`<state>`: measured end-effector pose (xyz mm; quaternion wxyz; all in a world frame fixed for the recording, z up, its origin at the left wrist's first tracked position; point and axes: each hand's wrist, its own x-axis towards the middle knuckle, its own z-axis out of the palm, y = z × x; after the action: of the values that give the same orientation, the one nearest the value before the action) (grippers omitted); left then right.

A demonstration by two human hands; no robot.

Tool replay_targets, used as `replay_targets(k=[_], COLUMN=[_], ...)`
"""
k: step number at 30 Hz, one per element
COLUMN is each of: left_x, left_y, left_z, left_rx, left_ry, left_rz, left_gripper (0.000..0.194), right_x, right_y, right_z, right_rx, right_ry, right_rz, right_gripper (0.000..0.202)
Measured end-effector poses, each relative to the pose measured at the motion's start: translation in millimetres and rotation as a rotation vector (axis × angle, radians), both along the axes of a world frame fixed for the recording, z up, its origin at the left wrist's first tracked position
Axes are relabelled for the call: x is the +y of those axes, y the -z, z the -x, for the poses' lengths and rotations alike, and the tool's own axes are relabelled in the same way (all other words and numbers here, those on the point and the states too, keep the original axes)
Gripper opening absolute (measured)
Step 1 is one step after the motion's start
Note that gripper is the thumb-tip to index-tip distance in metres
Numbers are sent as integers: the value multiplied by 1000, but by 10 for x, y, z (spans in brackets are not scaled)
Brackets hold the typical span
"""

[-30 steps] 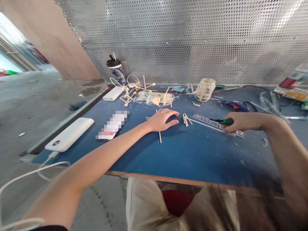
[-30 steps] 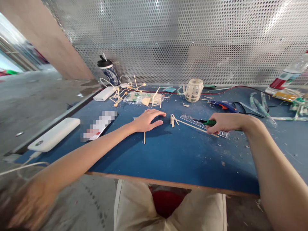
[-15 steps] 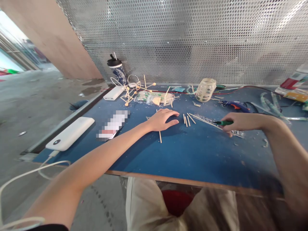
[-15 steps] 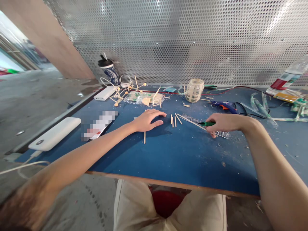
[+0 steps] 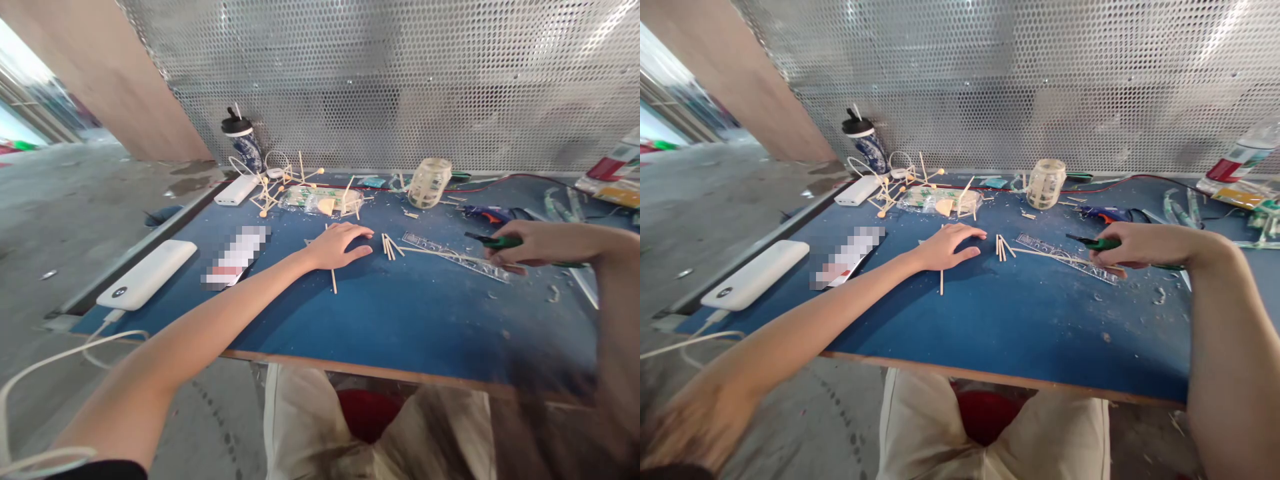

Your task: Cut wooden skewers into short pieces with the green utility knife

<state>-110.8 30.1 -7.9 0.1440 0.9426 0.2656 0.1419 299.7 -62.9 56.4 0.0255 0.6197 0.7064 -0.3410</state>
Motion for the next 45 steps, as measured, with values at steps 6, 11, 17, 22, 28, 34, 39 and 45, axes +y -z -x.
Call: replay_targets(k=[6,11,17,22,28,34,39,45], left_x=[11,13,13,11,6,14,10,13], left_y=[11,18,18,8,-4,2,-6,-5], left_z=[13,13,15,18,21,26,25,28], left_rx=[7,9,12,14,16,15,14,-5], left_ry=[6,4,5,9,12,10,15,19], left_rz=[0,0,6,9,10,10,11,8], left_gripper=[58,60,59,59,59,56,56,55], right_x=[70,58,90,173,222,293,316,266], right_y=[-7,33,44,115,157,166,156,87], right_z=[-19,-43,-101,-231,-304,-288,-253,-196], right_rx=[40,54,48,-39,-130,-198,-272,-213], right_ry=[-8,48,9,9,-5,-16,54,72], right_rz=[50,91,115,10,-74,-224,-368,-435], right_gripper=[47,44,50,49,54,52,54,49])
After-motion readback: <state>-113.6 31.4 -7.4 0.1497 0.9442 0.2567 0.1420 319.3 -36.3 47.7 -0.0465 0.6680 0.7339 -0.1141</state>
